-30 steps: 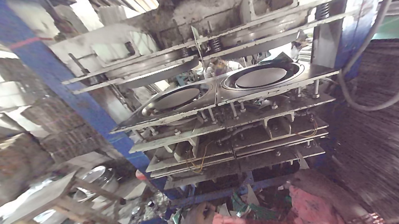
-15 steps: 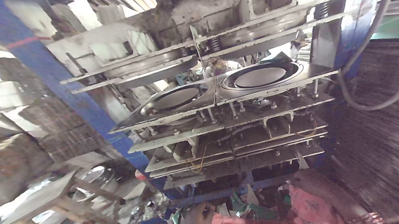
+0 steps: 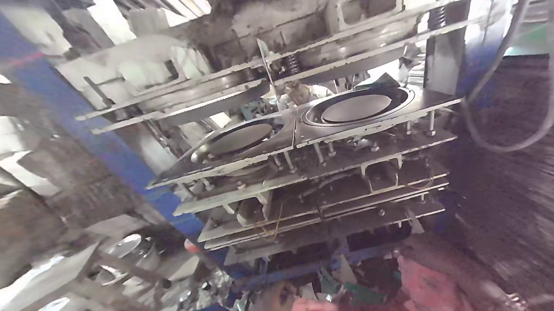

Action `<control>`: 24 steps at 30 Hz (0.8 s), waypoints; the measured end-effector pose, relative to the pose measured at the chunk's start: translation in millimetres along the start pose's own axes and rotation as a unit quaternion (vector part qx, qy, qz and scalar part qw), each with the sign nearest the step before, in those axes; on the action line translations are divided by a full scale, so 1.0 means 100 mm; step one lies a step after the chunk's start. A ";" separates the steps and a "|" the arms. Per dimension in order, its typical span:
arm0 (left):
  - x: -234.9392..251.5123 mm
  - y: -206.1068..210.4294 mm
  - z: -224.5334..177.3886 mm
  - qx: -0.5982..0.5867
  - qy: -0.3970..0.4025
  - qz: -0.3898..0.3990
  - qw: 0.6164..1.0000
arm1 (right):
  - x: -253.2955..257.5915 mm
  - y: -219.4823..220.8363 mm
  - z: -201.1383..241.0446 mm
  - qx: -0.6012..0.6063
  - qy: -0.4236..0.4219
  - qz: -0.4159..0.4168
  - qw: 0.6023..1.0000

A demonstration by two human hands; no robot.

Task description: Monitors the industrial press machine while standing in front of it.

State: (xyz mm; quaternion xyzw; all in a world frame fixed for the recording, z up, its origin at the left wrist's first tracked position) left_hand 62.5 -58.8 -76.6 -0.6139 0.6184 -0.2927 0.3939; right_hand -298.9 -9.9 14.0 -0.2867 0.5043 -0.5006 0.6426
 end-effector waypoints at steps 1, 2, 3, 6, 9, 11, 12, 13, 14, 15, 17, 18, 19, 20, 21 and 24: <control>-0.01 0.00 0.00 0.003 0.000 -0.003 1.000 | 0.01 0.00 -0.01 0.002 0.003 0.004 1.000; -0.02 0.00 0.00 0.007 0.000 -0.006 1.000 | -0.01 -0.01 0.01 0.013 0.007 0.009 1.000; -0.02 0.00 0.00 0.010 0.002 -0.007 1.000 | -0.01 -0.03 0.03 0.021 0.012 0.015 1.000; 0.00 -0.01 0.01 0.006 0.011 -0.010 1.000 | 0.19 0.00 -0.02 0.013 0.007 0.029 0.999; 0.01 0.00 0.05 0.006 0.007 -0.004 1.000 | 0.20 -0.02 -0.02 0.007 0.002 0.037 0.999; 0.01 0.00 0.05 0.004 0.007 -0.004 1.000 | 0.34 0.03 -0.08 -0.014 -0.014 0.062 0.998; 0.01 0.00 0.04 0.002 0.008 -0.007 1.000 | 0.40 0.06 -0.10 -0.024 -0.020 0.069 0.997; 0.00 0.00 0.04 0.000 0.008 -0.009 1.000 | 0.44 0.07 -0.11 -0.028 -0.022 0.071 0.997; 0.00 -0.01 0.04 -0.001 0.007 -0.009 1.000 | 0.45 0.08 -0.11 -0.027 -0.024 0.070 0.997; 0.00 -0.01 0.04 -0.002 0.006 -0.010 1.000 | 0.45 0.08 -0.10 -0.028 -0.023 0.070 0.997; -0.01 -0.01 0.03 -0.003 0.006 -0.011 1.000 | 0.46 0.09 -0.11 -0.028 -0.024 0.065 0.997; -0.01 -0.01 0.03 -0.002 0.004 -0.011 1.000 | 0.45 0.09 -0.10 -0.029 -0.026 0.062 0.997; -0.01 -0.01 0.02 0.000 0.002 -0.008 1.000 | 0.41 0.07 -0.08 -0.030 -0.025 0.059 0.997; -0.01 -0.01 0.02 0.002 -0.001 -0.006 1.000 | 0.35 0.05 -0.06 -0.027 -0.027 0.052 0.998; -0.01 -0.01 0.01 0.004 0.000 -0.004 1.000 | 0.30 0.04 -0.04 -0.019 -0.030 0.043 0.998; -0.01 -0.01 -0.01 0.002 0.011 -0.007 1.000 | 0.52 0.14 -0.15 -0.031 -0.034 0.056 0.997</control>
Point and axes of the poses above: each hand's wrist, its own x-axis towards the middle knuckle, its own y-axis out of the palm, z = x × y, the point moved 5 cm from there along x, towards the middle knuckle, and after that the axes turned 9 degrees about -x, right-handed, at the moved point
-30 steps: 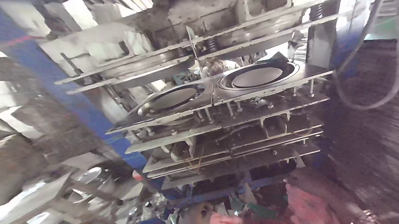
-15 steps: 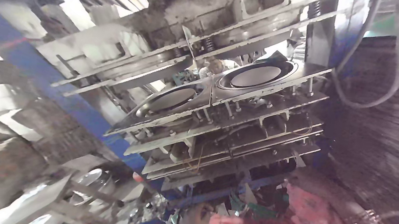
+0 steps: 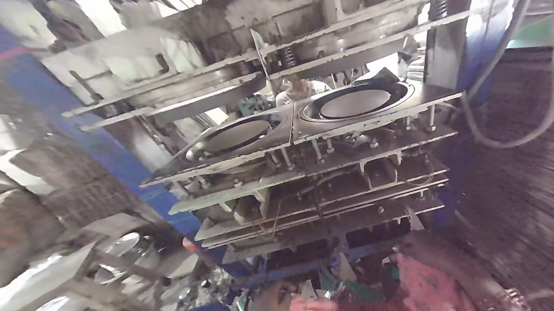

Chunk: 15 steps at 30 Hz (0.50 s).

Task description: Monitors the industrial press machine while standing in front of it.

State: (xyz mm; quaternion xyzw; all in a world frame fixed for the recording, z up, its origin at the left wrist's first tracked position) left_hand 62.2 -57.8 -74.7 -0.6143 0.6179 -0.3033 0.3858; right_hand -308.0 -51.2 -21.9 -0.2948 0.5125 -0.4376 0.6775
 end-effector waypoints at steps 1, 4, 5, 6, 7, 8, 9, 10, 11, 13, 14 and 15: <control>0.00 0.00 0.00 -0.001 0.001 0.000 1.000 | 0.02 0.00 -0.01 -0.003 -0.001 0.005 1.000; 0.01 0.00 0.01 -0.006 0.004 0.001 1.000 | -0.12 -0.08 0.09 0.002 0.011 0.018 1.000; 0.01 0.00 0.02 -0.007 0.005 0.001 1.000 | -0.14 -0.09 0.11 0.003 0.013 0.020 1.000; 0.01 0.01 0.02 -0.008 0.005 0.000 1.000 | -0.11 -0.08 0.10 0.003 0.012 0.018 1.000; 0.01 0.01 0.03 -0.009 0.005 -0.002 1.000 | -0.06 -0.05 0.07 0.002 0.008 0.014 1.000; 0.01 0.01 0.03 -0.010 0.004 -0.003 1.000 | -0.01 -0.02 0.04 -0.001 0.004 0.010 1.000; 0.01 0.01 0.03 -0.010 0.003 -0.003 1.000 | 0.00 0.00 0.03 -0.003 0.004 0.007 1.000; 0.01 0.01 0.03 -0.011 0.003 -0.003 1.000 | 0.00 0.01 0.02 -0.004 0.004 0.002 1.000; 0.01 0.00 0.03 -0.013 0.004 0.000 1.000 | -0.05 0.00 0.05 -0.003 0.009 0.004 1.000; 0.01 0.00 0.03 -0.013 0.006 0.002 1.000 | -0.05 -0.01 0.06 -0.007 0.006 0.008 1.000; 0.02 0.00 0.03 -0.014 0.007 0.001 1.000 | 0.01 0.00 0.04 -0.011 -0.001 0.009 1.000; 0.02 0.00 0.03 -0.015 0.009 0.002 1.000 | 0.04 0.00 0.02 -0.010 -0.006 0.011 1.000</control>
Point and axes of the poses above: each hand's wrist, its own x-axis towards the middle knuckle, its own y-axis out of the palm, z = x × y, the point moved 5 cm from there along x, towards the middle knuckle, and after that the axes turned 9 degrees about -x, right-handed, at the moved point
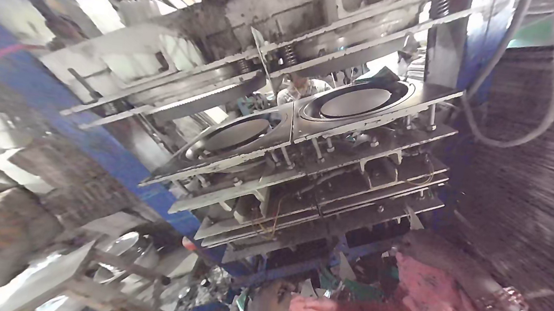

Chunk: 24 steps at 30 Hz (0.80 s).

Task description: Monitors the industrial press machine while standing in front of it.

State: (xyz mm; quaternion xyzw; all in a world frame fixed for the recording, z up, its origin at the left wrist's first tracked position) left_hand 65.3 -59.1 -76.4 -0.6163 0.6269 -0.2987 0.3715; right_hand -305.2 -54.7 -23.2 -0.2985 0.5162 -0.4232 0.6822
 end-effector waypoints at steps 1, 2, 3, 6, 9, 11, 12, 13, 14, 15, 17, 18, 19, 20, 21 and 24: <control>0.00 0.00 0.00 -0.002 0.002 0.000 1.000 | 0.00 0.00 0.00 0.003 -0.001 0.001 1.000; 0.00 0.00 0.01 -0.002 0.004 0.000 1.000 | 0.01 0.01 -0.01 0.005 -0.001 0.001 1.000; 0.00 0.00 0.01 -0.002 0.004 0.000 1.000 | 0.02 0.02 -0.02 0.006 -0.002 -0.002 1.000; 0.00 0.00 0.00 -0.002 0.001 0.000 1.000 | 0.03 0.03 -0.03 0.002 -0.001 0.001 1.000; -0.01 -0.01 -0.01 -0.004 0.002 0.000 1.000 | 0.00 0.01 -0.02 0.004 -0.001 0.004 1.000; 0.00 0.00 -0.01 -0.002 0.005 0.000 1.000 | -0.04 -0.02 0.00 0.009 0.006 0.007 1.000; 0.00 0.00 -0.01 0.002 0.007 0.000 1.000 | -0.06 -0.03 0.01 0.011 0.007 0.005 1.000; 0.01 0.00 -0.01 0.007 0.011 0.000 1.000 | -0.09 -0.04 0.02 0.011 0.007 0.004 1.000; 0.01 0.00 -0.01 0.011 0.014 -0.001 1.000 | -0.09 -0.04 0.02 0.011 0.006 0.002 1.000; 0.01 -0.01 -0.02 0.012 0.015 0.000 1.000 | -0.07 -0.03 0.01 0.010 0.003 -0.001 1.000; 0.00 -0.01 -0.05 0.015 0.013 0.003 1.000 | -0.10 -0.04 0.02 0.011 0.006 0.000 1.000; -0.01 -0.03 -0.08 0.015 0.009 0.004 1.000 | -0.13 -0.06 0.04 0.015 0.011 0.003 1.000; -0.03 -0.04 -0.12 0.011 0.005 0.005 1.000 | -0.14 -0.07 0.05 0.016 0.012 0.003 1.000; -0.05 -0.04 -0.13 0.008 0.003 0.006 1.000 | -0.12 -0.06 0.03 0.014 0.007 0.000 1.000; -0.04 -0.04 -0.12 0.009 0.006 0.007 1.000 | -0.09 -0.04 0.01 0.008 0.002 -0.002 1.000; -0.02 -0.02 -0.05 0.014 0.016 0.005 1.000 | 0.02 0.03 -0.05 0.005 0.000 -0.011 1.000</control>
Point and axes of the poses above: each hand's wrist, its own x-axis towards the middle knuckle, its own y-axis out of the palm, z = x × y, the point moved 5 cm from there along x, towards the middle knuckle, and after that the axes turned 9 degrees about -x, right-handed, at the moved point
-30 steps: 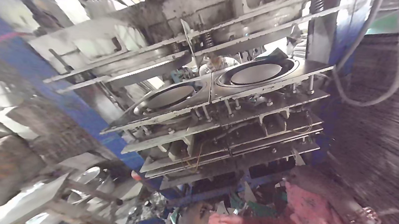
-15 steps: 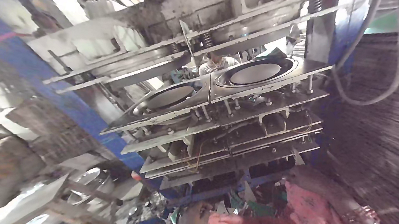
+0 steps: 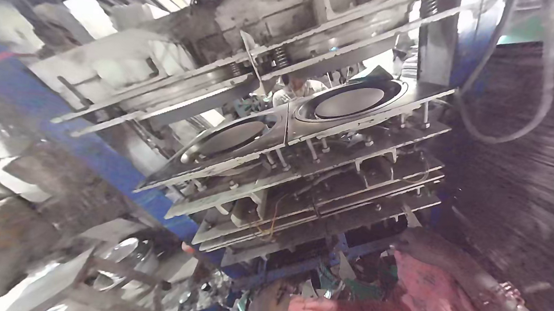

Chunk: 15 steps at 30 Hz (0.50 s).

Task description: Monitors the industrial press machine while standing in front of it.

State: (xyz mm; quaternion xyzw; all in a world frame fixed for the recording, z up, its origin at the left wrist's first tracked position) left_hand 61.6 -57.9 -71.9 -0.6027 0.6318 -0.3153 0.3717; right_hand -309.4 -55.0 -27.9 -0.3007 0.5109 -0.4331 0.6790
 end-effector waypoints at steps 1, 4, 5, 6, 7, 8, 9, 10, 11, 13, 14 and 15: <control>0.00 0.00 0.01 0.000 0.000 0.000 1.000 | -0.01 -0.01 0.01 0.002 0.005 0.003 1.000; 0.00 0.00 0.01 -0.001 0.001 0.000 1.000 | -0.17 -0.11 0.10 0.006 0.018 0.017 1.000; 0.00 0.00 0.01 -0.001 0.000 -0.001 1.000 | -0.22 -0.12 0.12 0.007 0.020 0.016 1.000; 0.00 0.00 0.01 0.000 0.000 -0.002 1.000 | -0.26 -0.13 0.14 0.009 0.022 0.009 1.000; 0.00 0.00 0.01 0.002 0.000 -0.002 1.000 | -0.33 -0.14 0.17 0.010 0.024 0.004 1.000; 0.00 0.01 0.01 0.004 -0.001 -0.002 1.000 | -0.33 -0.14 0.17 0.004 0.022 0.004 1.000; -0.01 0.01 0.01 0.006 -0.005 0.000 1.000 | -0.29 -0.14 0.16 -0.005 0.014 0.010 1.000; -0.01 0.01 0.00 0.007 -0.010 0.002 1.000 | -0.23 -0.13 0.13 -0.008 -0.003 0.002 1.000; -0.02 0.01 0.00 0.008 -0.013 -0.001 1.000 | -0.12 -0.06 0.06 -0.009 -0.024 -0.027 0.999; -0.02 0.03 0.04 0.010 -0.005 -0.014 1.000 | 0.23 0.14 -0.15 -0.012 -0.038 -0.079 0.996; -0.02 0.03 0.06 0.008 0.000 -0.017 1.000 | 0.36 0.22 -0.21 -0.016 -0.028 -0.070 0.997; -0.01 0.04 0.07 0.012 -0.004 -0.013 1.000 | 0.47 0.27 -0.26 -0.027 -0.011 -0.048 0.998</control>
Point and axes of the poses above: each hand's wrist, its own x-axis towards the middle knuckle, its own y-axis out of the palm, z = x × y, the point moved 5 cm from there along x, towards the middle knuckle, and after that the axes turned 9 degrees about -x, right-handed, at the moved point
